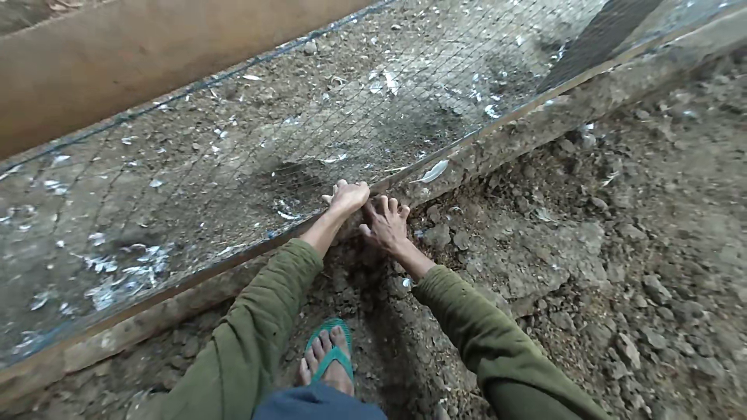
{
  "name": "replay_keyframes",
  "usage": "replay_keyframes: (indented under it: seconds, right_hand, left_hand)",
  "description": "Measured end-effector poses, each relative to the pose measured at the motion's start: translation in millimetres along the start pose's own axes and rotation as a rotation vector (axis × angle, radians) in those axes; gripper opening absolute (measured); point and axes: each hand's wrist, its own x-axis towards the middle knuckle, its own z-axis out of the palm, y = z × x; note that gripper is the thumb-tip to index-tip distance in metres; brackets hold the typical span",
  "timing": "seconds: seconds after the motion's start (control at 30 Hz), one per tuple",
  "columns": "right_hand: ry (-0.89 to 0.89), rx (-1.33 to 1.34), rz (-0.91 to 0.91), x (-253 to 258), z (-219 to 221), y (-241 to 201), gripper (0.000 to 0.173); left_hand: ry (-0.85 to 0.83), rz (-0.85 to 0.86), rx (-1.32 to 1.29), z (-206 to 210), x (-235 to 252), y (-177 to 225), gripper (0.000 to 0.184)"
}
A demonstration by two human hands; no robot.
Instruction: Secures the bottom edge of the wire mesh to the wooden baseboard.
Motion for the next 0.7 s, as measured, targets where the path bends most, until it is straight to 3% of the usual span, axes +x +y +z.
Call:
replay_keyframes:
  seconds: [0.7]
  right_hand:
    - [0.034,-0.031,0.006,-3,5,-3,0.060]
  left_hand:
    - [-0.057,0.003,-0.094,-2,10,-2,0.055]
